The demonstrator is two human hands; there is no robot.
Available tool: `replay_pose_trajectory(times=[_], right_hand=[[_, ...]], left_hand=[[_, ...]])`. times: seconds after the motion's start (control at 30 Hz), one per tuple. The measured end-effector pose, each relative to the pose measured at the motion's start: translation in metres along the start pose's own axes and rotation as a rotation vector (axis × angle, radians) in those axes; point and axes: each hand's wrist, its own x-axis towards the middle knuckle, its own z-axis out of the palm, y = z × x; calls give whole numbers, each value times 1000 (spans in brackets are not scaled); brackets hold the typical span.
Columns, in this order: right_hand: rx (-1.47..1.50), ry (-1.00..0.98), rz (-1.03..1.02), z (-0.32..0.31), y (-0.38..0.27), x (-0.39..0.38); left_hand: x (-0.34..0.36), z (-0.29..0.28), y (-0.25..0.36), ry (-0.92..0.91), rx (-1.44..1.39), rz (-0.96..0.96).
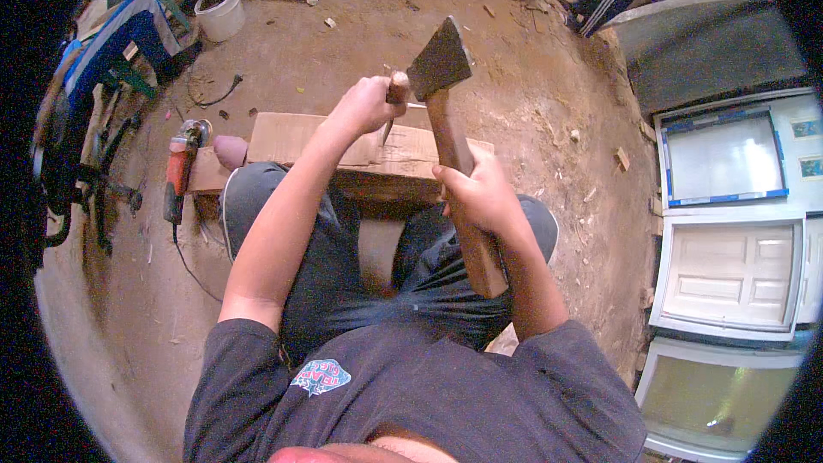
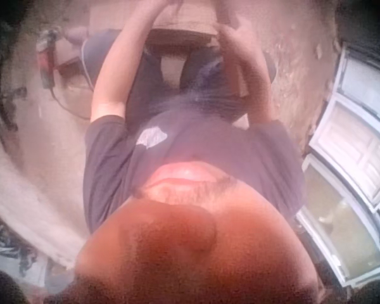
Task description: The person carves a piece of wood using a small chisel and the back of a hand axe as a mallet.
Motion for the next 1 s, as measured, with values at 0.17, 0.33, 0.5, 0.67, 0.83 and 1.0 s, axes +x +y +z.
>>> replay_pose_trajectory(times=[0.17,0.33,0.5,0.67,0.83,1.0], right_hand=[[88,228,-219,-9,-54,-19],[154,383,-467,-7,-81,-22],[-206,91,100,2,-9,-2],[20,144,53,-1,-25,-19],[144,327,-368,-5,-79,-34],[71,428,-426,4,-79,-29]], left_hand=[[-3,-1,0,-17,47,-7],[-2,1,-4,-32,39,54],[-6,0,2,-32,104,56],[-1,-4,6,-89,148,15],[-5,8,-5,-125,130,10],[-1,22,-13,-154,114,-7]])
